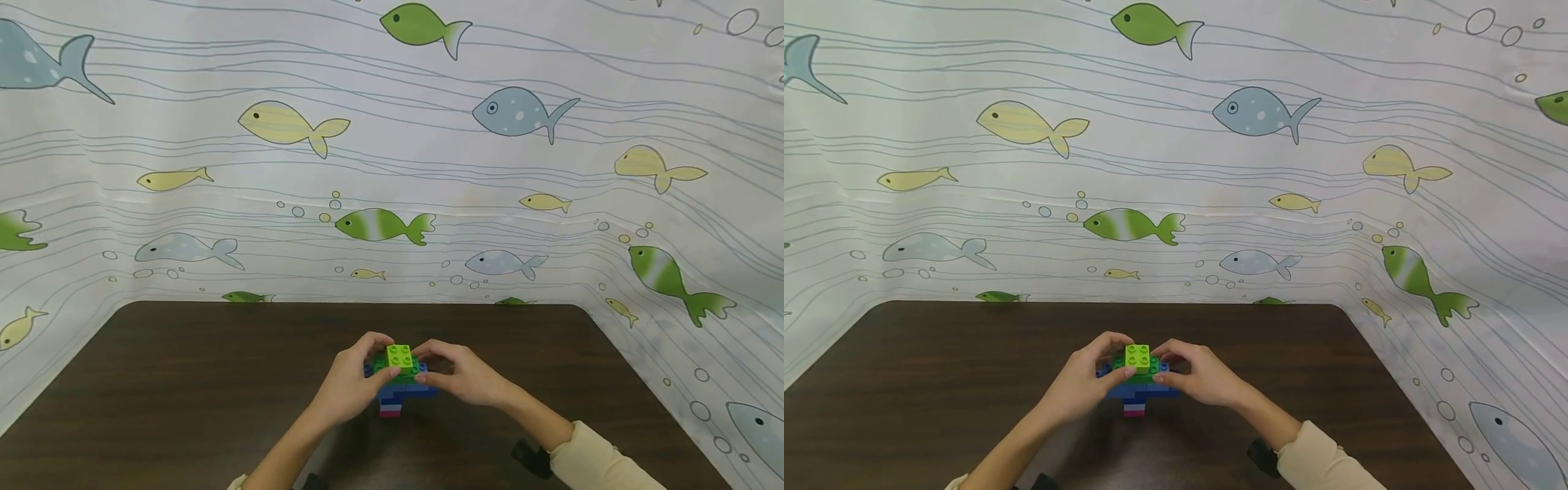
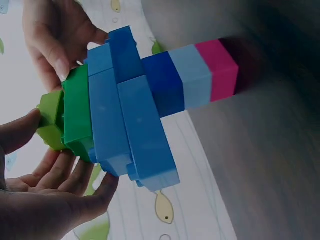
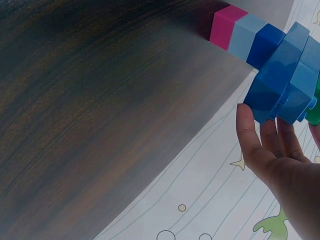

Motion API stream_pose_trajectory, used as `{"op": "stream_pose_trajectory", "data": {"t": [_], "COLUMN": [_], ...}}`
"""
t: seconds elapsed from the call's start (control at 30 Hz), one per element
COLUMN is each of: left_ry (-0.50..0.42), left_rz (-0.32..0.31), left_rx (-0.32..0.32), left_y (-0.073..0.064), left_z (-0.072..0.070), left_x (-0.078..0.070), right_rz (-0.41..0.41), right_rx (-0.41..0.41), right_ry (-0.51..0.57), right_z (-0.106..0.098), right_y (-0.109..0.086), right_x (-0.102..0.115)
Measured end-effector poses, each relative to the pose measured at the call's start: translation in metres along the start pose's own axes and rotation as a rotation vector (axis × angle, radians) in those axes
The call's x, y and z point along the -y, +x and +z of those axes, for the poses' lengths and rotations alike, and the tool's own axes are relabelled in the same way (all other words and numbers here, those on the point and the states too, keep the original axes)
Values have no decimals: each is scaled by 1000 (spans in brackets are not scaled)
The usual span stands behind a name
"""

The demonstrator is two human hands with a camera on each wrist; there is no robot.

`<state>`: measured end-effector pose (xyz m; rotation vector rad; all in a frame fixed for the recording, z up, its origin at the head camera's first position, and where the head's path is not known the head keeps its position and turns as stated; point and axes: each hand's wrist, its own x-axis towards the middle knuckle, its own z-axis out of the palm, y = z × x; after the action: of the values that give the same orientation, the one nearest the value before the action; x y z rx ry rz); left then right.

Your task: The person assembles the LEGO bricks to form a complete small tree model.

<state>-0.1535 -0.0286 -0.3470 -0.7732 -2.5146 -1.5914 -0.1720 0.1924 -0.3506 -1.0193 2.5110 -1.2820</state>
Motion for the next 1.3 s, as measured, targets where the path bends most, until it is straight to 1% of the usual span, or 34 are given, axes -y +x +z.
{"op": "stream_pose_trajectory", "data": {"t": [0.3,0.63,0.9,1.3], "left_ry": [16,23,27,-9], "left_rz": [12,23,13,4], "left_rx": [27,40,54,76], "left_y": [0,0,2,2], "left_z": [-1,-2,-5,-5], "left_x": [2,2,2,5], "right_rz": [6,16,3,9], "right_rx": [1,0,0,0], "right_ry": [-7,-11,-4,-1], "right_z": [0,0,0,0], "right_y": [0,0,1,0], "right_x": [1,1,1,1]}}
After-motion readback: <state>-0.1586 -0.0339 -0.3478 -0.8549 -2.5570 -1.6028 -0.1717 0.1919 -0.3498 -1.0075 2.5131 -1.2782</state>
